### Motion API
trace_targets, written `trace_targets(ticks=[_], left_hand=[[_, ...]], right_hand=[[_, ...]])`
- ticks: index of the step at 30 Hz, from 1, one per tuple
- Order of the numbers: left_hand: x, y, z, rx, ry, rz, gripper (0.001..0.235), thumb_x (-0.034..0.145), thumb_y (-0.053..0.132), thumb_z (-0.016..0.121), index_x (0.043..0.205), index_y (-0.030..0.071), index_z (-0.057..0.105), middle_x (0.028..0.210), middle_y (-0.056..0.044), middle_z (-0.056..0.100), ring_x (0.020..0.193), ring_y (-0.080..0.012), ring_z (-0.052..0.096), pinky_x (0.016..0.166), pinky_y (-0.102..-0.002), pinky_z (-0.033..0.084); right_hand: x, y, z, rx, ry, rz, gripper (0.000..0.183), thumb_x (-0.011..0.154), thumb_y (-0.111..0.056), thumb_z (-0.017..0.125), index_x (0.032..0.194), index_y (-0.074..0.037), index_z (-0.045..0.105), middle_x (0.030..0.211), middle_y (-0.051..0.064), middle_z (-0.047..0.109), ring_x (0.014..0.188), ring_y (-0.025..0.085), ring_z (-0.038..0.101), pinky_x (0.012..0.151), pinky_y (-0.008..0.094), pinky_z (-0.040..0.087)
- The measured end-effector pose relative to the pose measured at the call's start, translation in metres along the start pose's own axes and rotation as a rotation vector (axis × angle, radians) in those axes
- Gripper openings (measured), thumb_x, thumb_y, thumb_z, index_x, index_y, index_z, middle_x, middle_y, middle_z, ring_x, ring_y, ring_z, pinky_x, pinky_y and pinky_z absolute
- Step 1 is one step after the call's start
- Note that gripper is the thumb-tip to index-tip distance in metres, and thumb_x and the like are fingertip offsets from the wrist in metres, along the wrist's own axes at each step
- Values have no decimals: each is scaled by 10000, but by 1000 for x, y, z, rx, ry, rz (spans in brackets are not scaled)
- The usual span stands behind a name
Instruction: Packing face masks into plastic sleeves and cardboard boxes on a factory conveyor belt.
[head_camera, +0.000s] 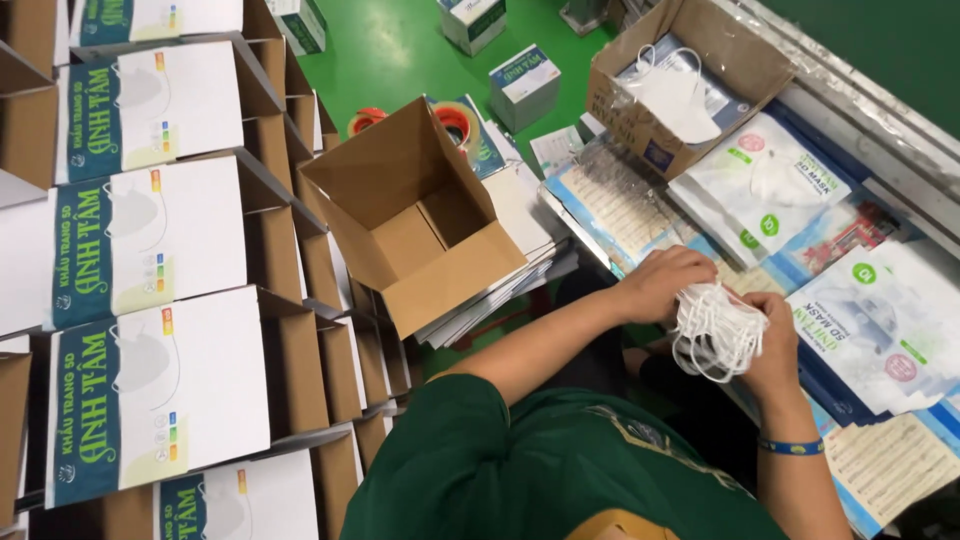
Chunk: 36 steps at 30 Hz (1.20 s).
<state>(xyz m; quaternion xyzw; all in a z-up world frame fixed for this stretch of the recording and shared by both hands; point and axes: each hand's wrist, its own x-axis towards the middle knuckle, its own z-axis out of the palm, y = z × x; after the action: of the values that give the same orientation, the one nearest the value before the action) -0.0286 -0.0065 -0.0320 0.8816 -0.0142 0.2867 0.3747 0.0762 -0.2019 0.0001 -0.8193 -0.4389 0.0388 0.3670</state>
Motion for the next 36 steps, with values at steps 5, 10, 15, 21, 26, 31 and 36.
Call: trace_targets(ticks=[5, 10, 15, 21, 26, 31, 36], left_hand=[[2, 18, 2, 245, -150, -173, 242, 892, 253, 783, 1099, 189, 675, 1143, -3, 675, 1204, -241, 612, 990, -373, 451], [5, 55, -14, -795, -115, -266, 528, 845, 189, 817, 1307, 138, 567, 1201, -51, 693, 1136, -191, 673, 1013, -338, 525], [1, 108, -30, -1049, -239, -158, 550, 992, 198, 724, 1501, 124, 527, 1407, -53, 648, 1243, -154, 632, 1118, -337, 491], [15, 56, -52, -426, -875, -256, 447, 973, 466, 663, 1192, 92, 771, 1148, -99, 803, 1059, -228, 747, 952, -353, 565], [31, 86, -64, -77, -628, -330, 638, 880, 491, 746, 1262, -2, 608, 1249, -208, 654, 1190, -343, 628, 1023, -400, 494], [26, 83, 31, -234, -850, 51, 824, 861, 499, 768, 1452, -3, 488, 1495, -219, 511, 1395, -344, 483, 1168, -384, 381], [23, 66, 110, 79, -930, 176, 1192, 743, 657, 791, 1557, -40, 270, 1592, -244, 252, 1488, -366, 235, 1157, -442, 299]], right_hand=[[1, 7, 3, -16, -2, -183, 289, 851, -198, 785, 1086, -41, 729, 1032, 132, 655, 995, 283, 613, 878, 382, 493], [-14, 28, -49, 63, -12, -171, 232, 903, -151, 771, 1099, -31, 736, 1027, 112, 683, 962, 229, 635, 863, 337, 505], [-56, 54, -101, 145, 7, -131, 177, 956, -104, 758, 1111, -22, 743, 1022, 92, 712, 929, 175, 657, 849, 291, 517], [-107, 33, -138, 193, 109, 124, 124, 1008, -58, 745, 1124, -12, 751, 1017, 72, 741, 896, 120, 679, 834, 246, 529], [-104, 25, -145, 53, 226, 27, 209, 1028, -32, 731, 1237, -20, 739, 1157, 135, 714, 964, 188, 691, 849, 278, 554], [-98, 46, -109, -221, 105, -147, 202, 942, -125, 749, 1134, -62, 762, 1083, 139, 690, 951, 297, 656, 854, 389, 544], [-82, 37, -88, -514, 83, -145, 155, 915, -215, 746, 1018, -113, 797, 1026, 74, 705, 940, 308, 653, 816, 414, 545]])
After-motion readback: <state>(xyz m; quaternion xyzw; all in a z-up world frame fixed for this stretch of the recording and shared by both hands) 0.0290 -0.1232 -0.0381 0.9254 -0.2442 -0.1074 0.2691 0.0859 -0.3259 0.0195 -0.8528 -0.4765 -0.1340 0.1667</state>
